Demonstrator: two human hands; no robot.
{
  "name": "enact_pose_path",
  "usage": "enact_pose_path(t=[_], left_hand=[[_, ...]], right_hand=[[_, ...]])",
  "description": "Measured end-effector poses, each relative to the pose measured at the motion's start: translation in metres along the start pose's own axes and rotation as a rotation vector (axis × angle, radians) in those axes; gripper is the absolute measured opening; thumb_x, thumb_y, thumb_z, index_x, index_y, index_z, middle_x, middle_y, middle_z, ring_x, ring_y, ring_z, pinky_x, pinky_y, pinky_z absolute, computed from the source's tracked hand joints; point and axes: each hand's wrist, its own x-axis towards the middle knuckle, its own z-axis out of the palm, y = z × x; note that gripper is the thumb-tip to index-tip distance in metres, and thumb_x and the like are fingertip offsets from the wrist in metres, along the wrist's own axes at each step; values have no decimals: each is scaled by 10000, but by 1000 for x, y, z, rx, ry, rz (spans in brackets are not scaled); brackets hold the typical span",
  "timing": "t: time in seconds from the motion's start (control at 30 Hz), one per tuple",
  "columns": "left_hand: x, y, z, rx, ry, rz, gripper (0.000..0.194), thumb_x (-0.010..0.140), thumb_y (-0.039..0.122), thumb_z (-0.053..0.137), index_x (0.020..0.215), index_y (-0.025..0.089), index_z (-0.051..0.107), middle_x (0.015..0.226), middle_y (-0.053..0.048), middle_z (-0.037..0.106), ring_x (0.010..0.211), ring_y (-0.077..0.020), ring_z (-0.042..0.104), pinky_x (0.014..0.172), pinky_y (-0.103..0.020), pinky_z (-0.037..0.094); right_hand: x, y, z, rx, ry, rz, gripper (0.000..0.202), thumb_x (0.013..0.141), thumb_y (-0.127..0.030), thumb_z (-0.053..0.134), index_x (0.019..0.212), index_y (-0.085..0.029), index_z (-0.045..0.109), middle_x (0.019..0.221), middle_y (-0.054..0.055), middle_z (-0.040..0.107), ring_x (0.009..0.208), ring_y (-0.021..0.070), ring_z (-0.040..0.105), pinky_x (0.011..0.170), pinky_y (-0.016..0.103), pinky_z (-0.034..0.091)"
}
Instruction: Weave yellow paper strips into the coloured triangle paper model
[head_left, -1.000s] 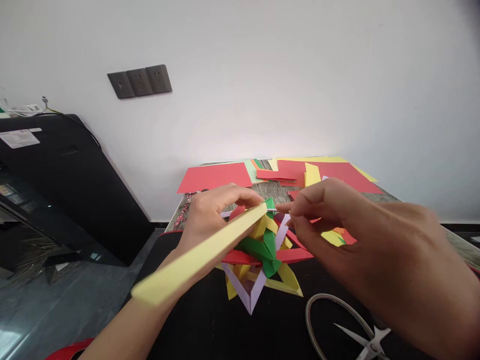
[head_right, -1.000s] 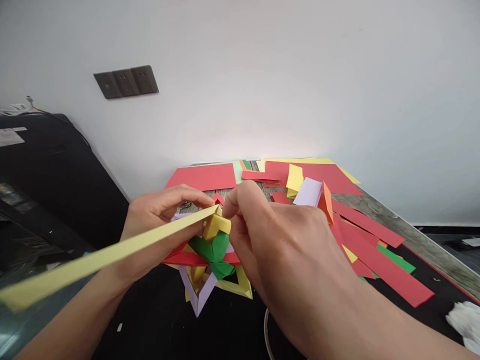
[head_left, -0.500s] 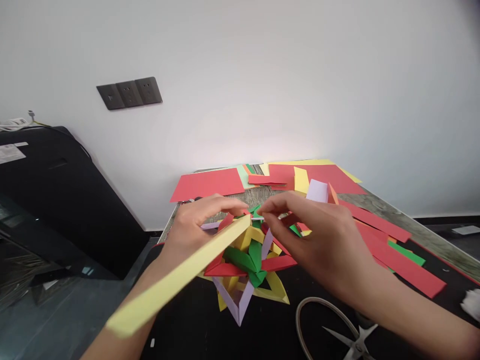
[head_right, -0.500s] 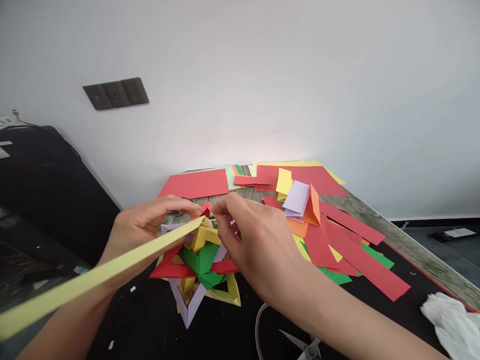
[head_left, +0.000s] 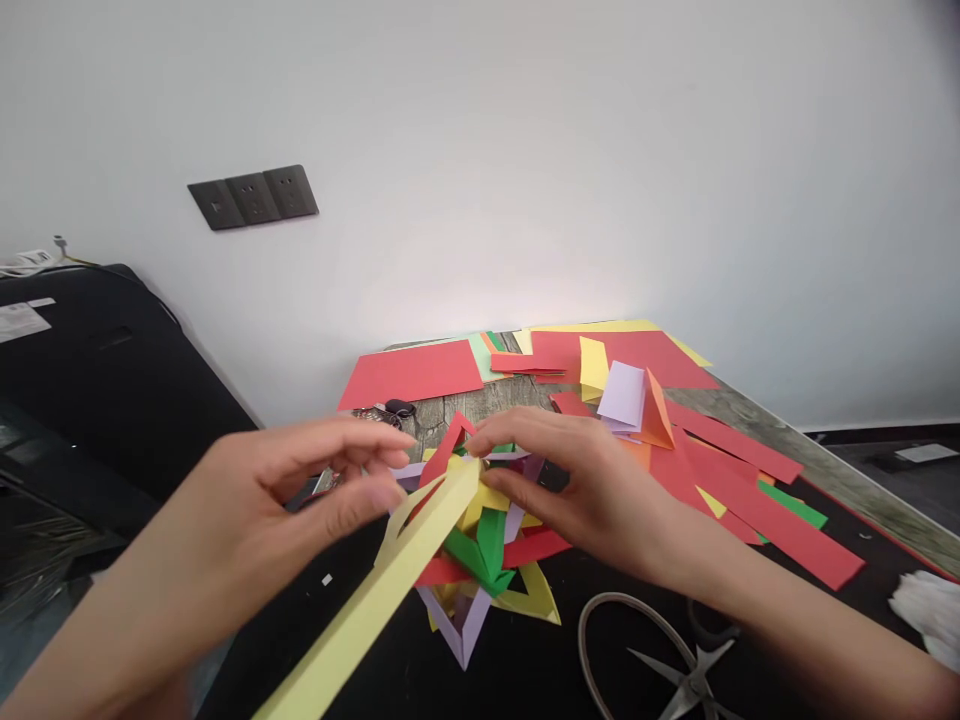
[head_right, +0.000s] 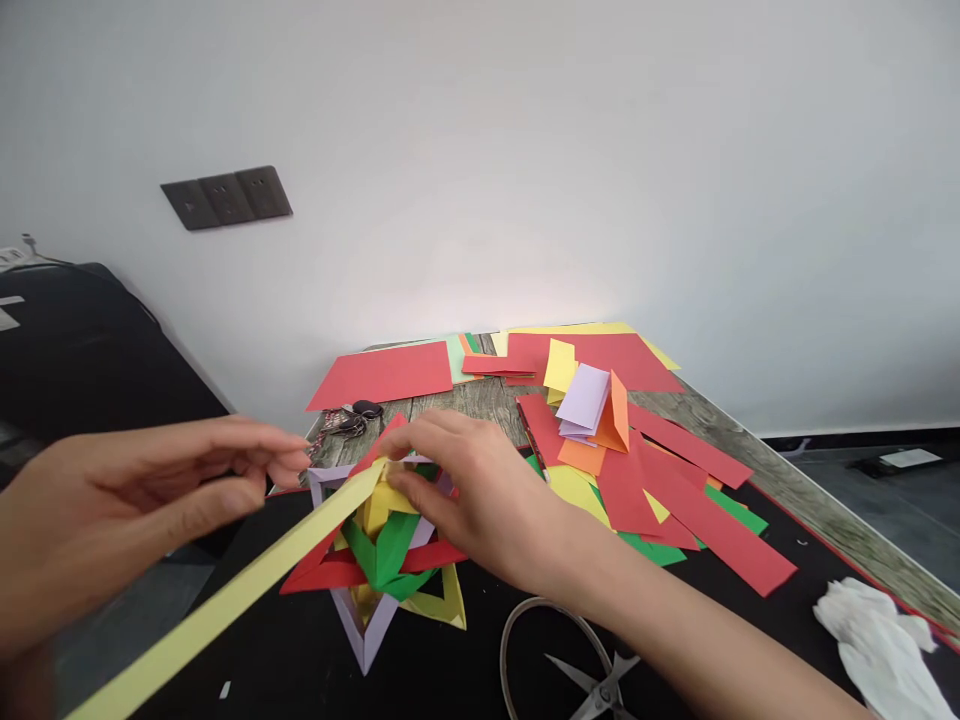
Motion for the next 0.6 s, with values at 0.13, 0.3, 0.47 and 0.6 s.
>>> enact_pose_path(t=[0.13,0.3,0.47,0.6], left_hand=[[-13,7,9,51,-68,89,224,727,476,736,905,341,751,680,35,710,554,-135,653,511,-154,521],[-31,7,20,59,-90,127,206,757,376,731,946,306,688,787,35,702,611,-123,651,541,-152,516],[-42,1,19,47,-62,37,109,856,348,634,938,305,690,882,29,699,722,-128,666,609,-156,516],[-48,-6,15,76,-55,56,105,848,323,649,940,299,695,917,31,684,762,-120,657,651,-149,507]], right_hand=[[1,0,7,23,-53,-11,136,920,-155,548,998,-165,659,914,39,649,788,135,586,657,258,464],[0,0,14,-19,-63,-125,142,932,-142,537,987,-144,668,914,50,672,845,151,606,763,289,462],[2,-7,19,-13,-68,-195,151,939,-147,534,968,-115,679,908,69,697,841,159,624,772,293,476],[5,-12,27,57,-74,-231,155,932,-143,547,1000,-104,682,941,77,705,851,150,623,739,257,492]])
